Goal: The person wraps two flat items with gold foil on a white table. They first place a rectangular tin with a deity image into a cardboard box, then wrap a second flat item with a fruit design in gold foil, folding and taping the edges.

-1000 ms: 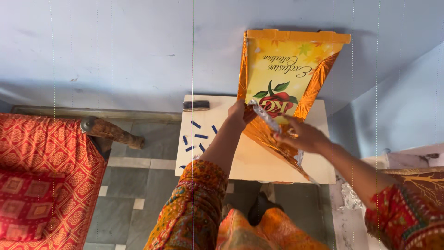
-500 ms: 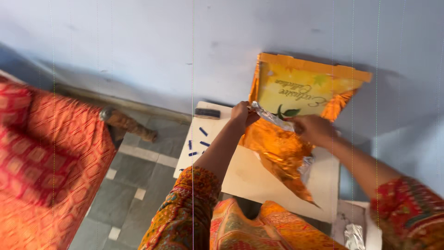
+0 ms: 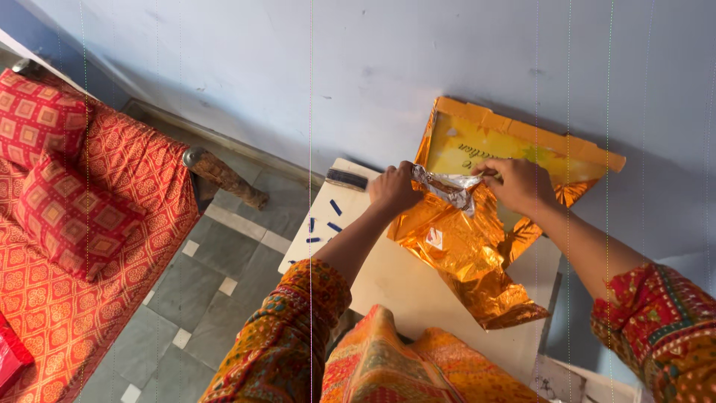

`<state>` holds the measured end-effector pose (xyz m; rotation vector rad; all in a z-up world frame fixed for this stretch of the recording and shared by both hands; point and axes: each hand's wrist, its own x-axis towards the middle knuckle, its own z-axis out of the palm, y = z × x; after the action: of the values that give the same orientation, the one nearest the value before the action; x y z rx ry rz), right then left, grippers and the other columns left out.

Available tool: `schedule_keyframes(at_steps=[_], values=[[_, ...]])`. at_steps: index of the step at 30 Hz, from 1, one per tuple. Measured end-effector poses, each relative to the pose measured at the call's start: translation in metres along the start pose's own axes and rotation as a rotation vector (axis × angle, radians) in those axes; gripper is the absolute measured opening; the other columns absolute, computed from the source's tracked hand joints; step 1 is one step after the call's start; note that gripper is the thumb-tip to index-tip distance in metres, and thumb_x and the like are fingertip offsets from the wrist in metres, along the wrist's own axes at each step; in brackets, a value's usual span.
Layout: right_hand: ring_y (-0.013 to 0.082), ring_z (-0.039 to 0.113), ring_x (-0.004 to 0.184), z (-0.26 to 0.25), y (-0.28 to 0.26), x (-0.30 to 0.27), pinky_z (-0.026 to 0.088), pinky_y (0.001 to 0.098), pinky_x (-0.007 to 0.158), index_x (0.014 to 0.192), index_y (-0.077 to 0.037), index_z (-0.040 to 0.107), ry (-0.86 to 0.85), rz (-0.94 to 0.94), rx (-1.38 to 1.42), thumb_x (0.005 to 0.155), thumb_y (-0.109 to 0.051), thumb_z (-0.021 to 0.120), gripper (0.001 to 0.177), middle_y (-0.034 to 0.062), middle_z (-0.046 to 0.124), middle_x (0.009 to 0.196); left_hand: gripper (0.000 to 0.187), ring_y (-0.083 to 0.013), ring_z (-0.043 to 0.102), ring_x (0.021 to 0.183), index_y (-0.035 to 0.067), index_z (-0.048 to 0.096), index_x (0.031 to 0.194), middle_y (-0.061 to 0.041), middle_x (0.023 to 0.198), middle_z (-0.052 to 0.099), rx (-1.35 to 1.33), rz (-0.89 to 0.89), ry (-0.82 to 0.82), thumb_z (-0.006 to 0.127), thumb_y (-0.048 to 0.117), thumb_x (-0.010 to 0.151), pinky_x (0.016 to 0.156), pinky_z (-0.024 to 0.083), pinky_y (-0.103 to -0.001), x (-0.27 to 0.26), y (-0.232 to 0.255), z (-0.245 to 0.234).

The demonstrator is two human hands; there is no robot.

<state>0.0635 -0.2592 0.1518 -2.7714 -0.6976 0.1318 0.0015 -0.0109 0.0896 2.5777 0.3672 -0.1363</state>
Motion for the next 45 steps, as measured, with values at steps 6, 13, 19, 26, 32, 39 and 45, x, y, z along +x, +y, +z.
schedule_keyframes(at_steps=[6,13,19,26,32,39,45], values=[[0.0255,0.075,0.081,-0.003,0.002,0.014,0.058,0.0422,0.071,0.114,-0.033,0.076,0.022,-0.03,0.019,0.092,-0.03,0.07,0.023,0.0016,0.078,0.092,0.047,-0.027,0.055,0.124,0.016,0.06,0.126,-0.012,0.134,0.056,0.274,0.266,0.219,0.077,0.029,0.084,0.094,0.05,-0.042,0.012,0.017,-0.024],[0.0295,0.073,0.085,0.004,-0.02,0.045,0.057,0.0451,0.073,0.111,-0.03,0.076,0.086,0.025,0.009,0.093,-0.035,0.072,0.02,0.005,0.077,0.092,0.058,-0.0283,0.054,0.121,0.013,0.057,0.132,-0.011,0.123,0.06,0.351,0.718,0.285,0.074,0.023,0.078,0.096,0.046,-0.045,0.077,0.023,0.002],[0.0279,0.075,0.093,0.026,-0.043,0.067,0.059,0.0442,0.08,0.117,-0.031,0.076,-0.006,0.082,0.047,0.084,-0.036,0.07,0.034,0.0032,0.079,0.098,0.019,-0.0244,0.069,0.104,0.019,0.066,0.116,-0.004,0.106,0.073,0.687,0.83,0.127,0.065,0.029,0.099,0.096,0.048,-0.046,0.101,-0.01,0.04],[0.0329,0.064,0.12,0.037,-0.037,0.043,0.053,0.0475,0.097,0.141,-0.017,0.053,-0.143,0.219,0.05,0.078,-0.057,0.077,0.079,0.0161,0.067,0.128,0.033,-0.0282,0.072,0.092,0.015,0.066,0.108,-0.009,0.1,0.072,0.313,0.578,-0.018,0.068,0.04,0.087,0.079,0.053,-0.046,0.145,-0.019,-0.023],[0.0348,0.067,0.113,0.055,-0.012,0.015,0.057,0.0475,0.089,0.149,-0.013,0.045,-0.134,0.219,-0.169,0.074,-0.054,0.076,0.091,0.0152,0.067,0.127,0.013,-0.0259,0.075,0.084,0.021,0.072,0.101,-0.005,0.096,0.076,0.196,0.662,0.147,0.061,0.025,0.096,0.074,0.057,-0.044,0.149,-0.017,-0.048],[0.0183,0.076,0.099,0.077,0.033,-0.015,0.06,0.0373,0.086,0.119,-0.025,0.069,-0.437,0.267,-0.187,0.086,-0.04,0.07,0.037,-0.0053,0.08,0.103,0.018,-0.0263,0.075,0.077,0.016,0.071,0.1,-0.006,0.094,0.075,0.227,0.513,0.137,0.057,0.026,0.104,0.066,0.058,-0.042,0.147,-0.026,-0.053],[0.0189,0.076,0.095,0.023,0.055,0.014,0.06,0.0395,0.082,0.109,-0.031,0.076,-0.251,0.176,-0.201,0.091,-0.036,0.065,0.022,-0.0042,0.079,0.1,0.016,-0.0265,0.075,0.083,0.017,0.072,0.099,-0.006,0.096,0.076,0.183,0.564,0.173,0.06,0.027,0.1,0.072,0.058,-0.043,0.134,-0.004,-0.047]])
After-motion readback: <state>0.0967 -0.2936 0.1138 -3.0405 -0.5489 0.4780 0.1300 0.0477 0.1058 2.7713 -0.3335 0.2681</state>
